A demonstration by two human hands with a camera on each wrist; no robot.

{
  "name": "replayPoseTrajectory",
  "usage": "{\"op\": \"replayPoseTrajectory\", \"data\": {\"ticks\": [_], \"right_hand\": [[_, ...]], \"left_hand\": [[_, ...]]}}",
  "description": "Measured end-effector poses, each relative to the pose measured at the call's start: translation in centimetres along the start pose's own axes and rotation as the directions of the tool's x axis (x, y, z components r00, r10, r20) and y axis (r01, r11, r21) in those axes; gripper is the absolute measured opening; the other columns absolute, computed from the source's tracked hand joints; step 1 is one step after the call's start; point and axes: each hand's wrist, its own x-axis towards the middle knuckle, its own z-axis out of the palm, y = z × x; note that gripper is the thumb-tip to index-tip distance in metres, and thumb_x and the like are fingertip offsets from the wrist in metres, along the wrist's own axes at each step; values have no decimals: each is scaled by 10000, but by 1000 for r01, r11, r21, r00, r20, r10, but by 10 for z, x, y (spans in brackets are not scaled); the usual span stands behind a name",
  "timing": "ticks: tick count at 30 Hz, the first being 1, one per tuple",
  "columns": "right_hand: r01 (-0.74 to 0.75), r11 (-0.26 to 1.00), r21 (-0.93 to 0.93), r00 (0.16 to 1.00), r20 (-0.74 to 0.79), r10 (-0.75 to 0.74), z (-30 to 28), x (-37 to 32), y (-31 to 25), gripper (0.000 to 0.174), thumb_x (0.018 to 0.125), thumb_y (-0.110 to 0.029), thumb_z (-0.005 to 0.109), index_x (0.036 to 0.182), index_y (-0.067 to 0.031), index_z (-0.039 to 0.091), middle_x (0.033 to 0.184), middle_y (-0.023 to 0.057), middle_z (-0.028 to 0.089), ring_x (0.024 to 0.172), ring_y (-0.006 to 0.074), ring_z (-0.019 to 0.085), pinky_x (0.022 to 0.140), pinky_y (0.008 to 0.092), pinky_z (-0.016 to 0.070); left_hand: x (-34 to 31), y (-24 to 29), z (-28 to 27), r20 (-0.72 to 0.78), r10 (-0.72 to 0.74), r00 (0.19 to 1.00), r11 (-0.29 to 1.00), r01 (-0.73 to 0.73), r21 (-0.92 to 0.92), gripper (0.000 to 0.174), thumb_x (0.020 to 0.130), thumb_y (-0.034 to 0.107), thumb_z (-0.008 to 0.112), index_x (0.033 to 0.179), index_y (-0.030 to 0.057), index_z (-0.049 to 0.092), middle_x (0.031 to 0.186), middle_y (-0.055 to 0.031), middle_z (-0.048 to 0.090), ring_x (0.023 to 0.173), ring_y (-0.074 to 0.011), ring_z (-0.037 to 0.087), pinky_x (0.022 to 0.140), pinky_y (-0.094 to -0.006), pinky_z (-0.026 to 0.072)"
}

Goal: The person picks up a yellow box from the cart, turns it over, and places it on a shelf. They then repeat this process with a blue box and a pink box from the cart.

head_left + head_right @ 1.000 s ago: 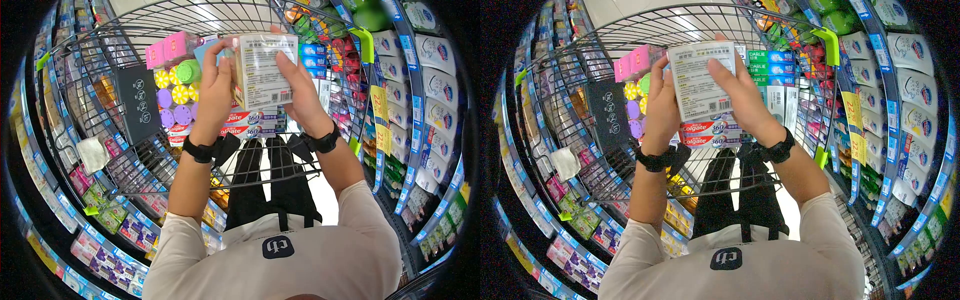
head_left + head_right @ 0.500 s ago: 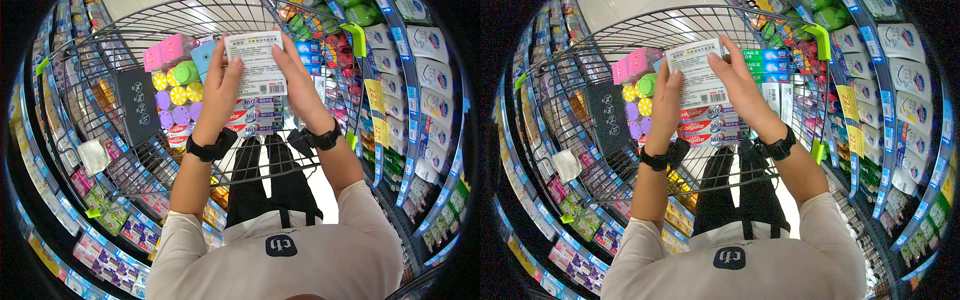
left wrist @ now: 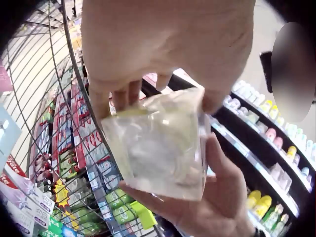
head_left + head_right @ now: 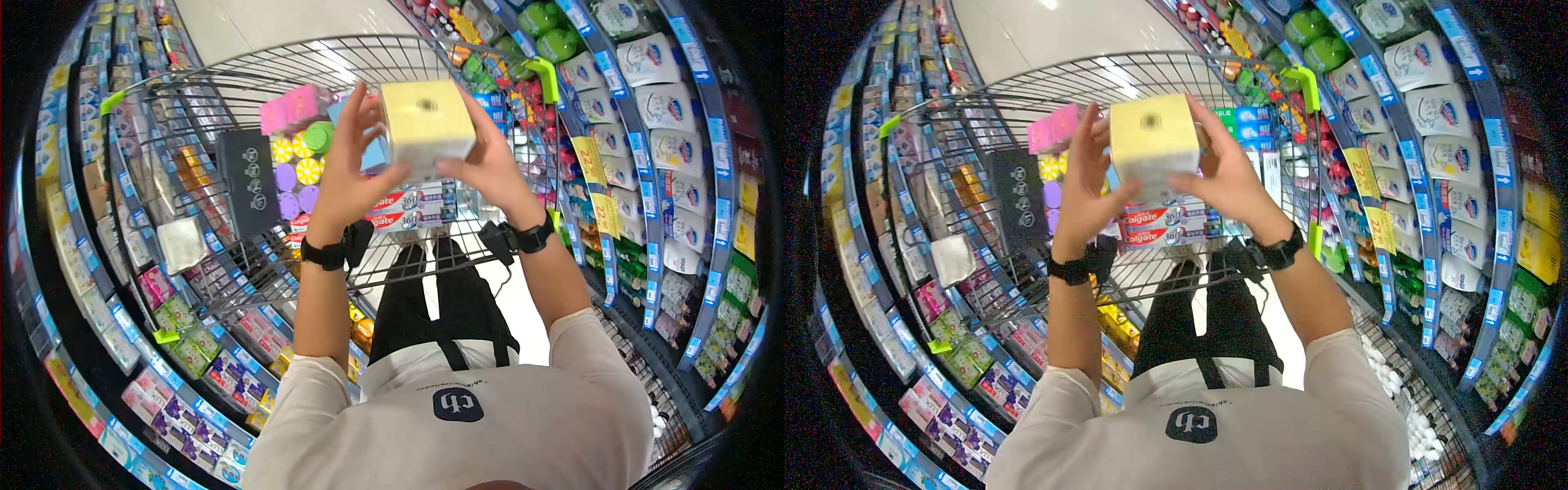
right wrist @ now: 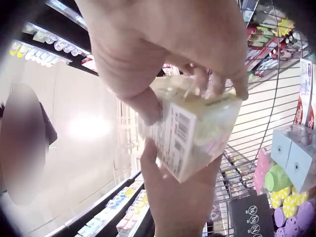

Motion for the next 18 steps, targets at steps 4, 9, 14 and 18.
{"op": "replayPoseTrajectory", "data": {"ticks": [4, 9, 14, 18], "right_hand": [[180, 973, -144, 971, 185, -152, 8, -21, -19, 1021, 701, 184, 751, 1564, -86, 277, 1573, 78, 275, 1475, 234, 300, 1204, 429, 328], [201, 968, -148, 960, 226, -165, 18, -41, -27, 978, 713, 165, 761, 1546, -73, 306, 1560, 87, 296, 1469, 246, 318, 1207, 431, 323], [197, 975, -104, 964, 202, -173, 22, -55, -28, 905, 787, 105, 747, 1548, -56, 283, 1543, 97, 351, 1456, 246, 347, 1176, 415, 359], [129, 974, -185, 989, 96, -113, 38, -68, -28, 863, 866, -61, 729, 1568, -70, 226, 1596, 151, 291, 1462, 281, 324, 1179, 415, 303]], "left_hand": [[-27, 26, -3, 117, -75, 990, 996, 69, 49, 937, 717, 65, 842, 1503, 88, 334, 1420, -75, 415, 1409, -244, 386, 1170, -463, 351], [-49, 42, 9, 99, -84, 992, 993, 91, -72, 923, 720, 69, 850, 1489, 84, 339, 1398, -76, 433, 1403, -245, 395, 1135, -463, 396], [-60, 47, 16, 19, -30, 999, 995, 28, 97, 852, 748, 62, 841, 1439, 30, 344, 1328, -116, 506, 1308, -247, 497, 1064, -425, 468], [-59, 48, 33, -281, -292, 914, 956, 271, -113, 622, 825, 80, 784, 1318, -13, 416, 1210, -122, 573, 1110, -193, 603, 965, -351, 523]]}}
